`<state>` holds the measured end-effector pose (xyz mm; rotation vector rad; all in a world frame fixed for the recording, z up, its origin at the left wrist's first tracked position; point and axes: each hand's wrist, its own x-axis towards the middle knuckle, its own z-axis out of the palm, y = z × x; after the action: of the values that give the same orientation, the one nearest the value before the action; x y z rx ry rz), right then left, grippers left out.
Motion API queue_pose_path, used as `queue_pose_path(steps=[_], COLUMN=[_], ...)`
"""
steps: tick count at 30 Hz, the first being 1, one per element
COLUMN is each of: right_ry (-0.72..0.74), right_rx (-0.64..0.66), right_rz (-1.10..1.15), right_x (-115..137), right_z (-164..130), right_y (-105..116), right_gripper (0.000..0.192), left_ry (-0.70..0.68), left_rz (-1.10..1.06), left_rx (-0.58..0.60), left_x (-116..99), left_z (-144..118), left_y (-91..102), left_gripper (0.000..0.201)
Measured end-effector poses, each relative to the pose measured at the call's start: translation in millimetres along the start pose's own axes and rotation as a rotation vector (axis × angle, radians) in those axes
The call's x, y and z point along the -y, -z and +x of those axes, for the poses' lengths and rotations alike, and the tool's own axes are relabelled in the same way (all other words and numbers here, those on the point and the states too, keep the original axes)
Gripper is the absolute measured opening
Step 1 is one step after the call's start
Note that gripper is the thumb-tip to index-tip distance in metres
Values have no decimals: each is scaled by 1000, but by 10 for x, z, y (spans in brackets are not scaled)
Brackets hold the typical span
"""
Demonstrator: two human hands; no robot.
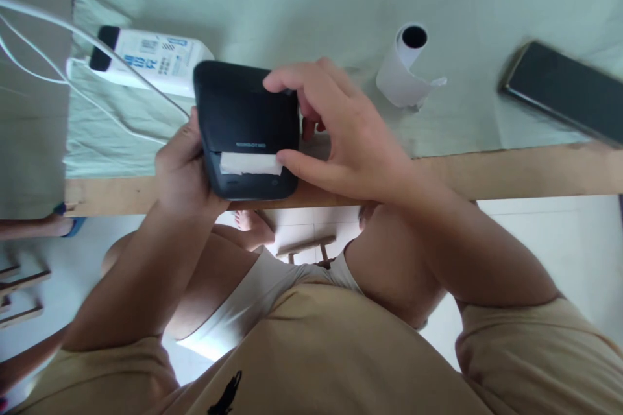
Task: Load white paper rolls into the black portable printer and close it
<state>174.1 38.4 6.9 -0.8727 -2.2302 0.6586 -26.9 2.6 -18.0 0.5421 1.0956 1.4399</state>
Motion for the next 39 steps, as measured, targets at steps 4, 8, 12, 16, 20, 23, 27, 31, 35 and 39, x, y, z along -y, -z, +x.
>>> queue_pose_path(steps=[4, 8, 12, 16, 20, 23, 27, 31, 35, 39], right_ry=[6, -10, 21, 27, -94, -25, -16, -110, -230, -263], right_rx=[7, 37, -12, -194, -252, -345, -254, -7, 169, 184], right_rz=[35, 36, 22, 19, 38, -15, -272, -384, -435, -238], right_x=[3, 15, 71, 170, 233, 203, 153, 167, 217, 268], right_z=[10, 11, -23, -36, 21, 70, 83, 63, 94, 124], right_y=[38, 92, 80, 46, 34, 14, -9, 4, 38, 119], right_gripper=[50, 48, 40, 27, 19, 12, 9, 28, 43, 51], left_ry=[9, 70, 64, 32, 26, 10, -10, -29, -17, 37], left_rz=[-9, -22, -33, -16, -41, -36, 50, 167, 245, 225], left_rx=[-42, 23, 204, 252, 246, 245, 315, 374, 369, 376], left_x=[-5, -33, -68, -58, -31, -28, -40, -50, -73, -107], left_z=[11, -20, -61, -84, -86, -89, -95, -95, -104, -101], left_y=[-15, -41, -52, -6, 35, 28, 20, 37, 29, 16], left_gripper=[36, 39, 45, 29, 23, 24, 26, 28, 35, 33])
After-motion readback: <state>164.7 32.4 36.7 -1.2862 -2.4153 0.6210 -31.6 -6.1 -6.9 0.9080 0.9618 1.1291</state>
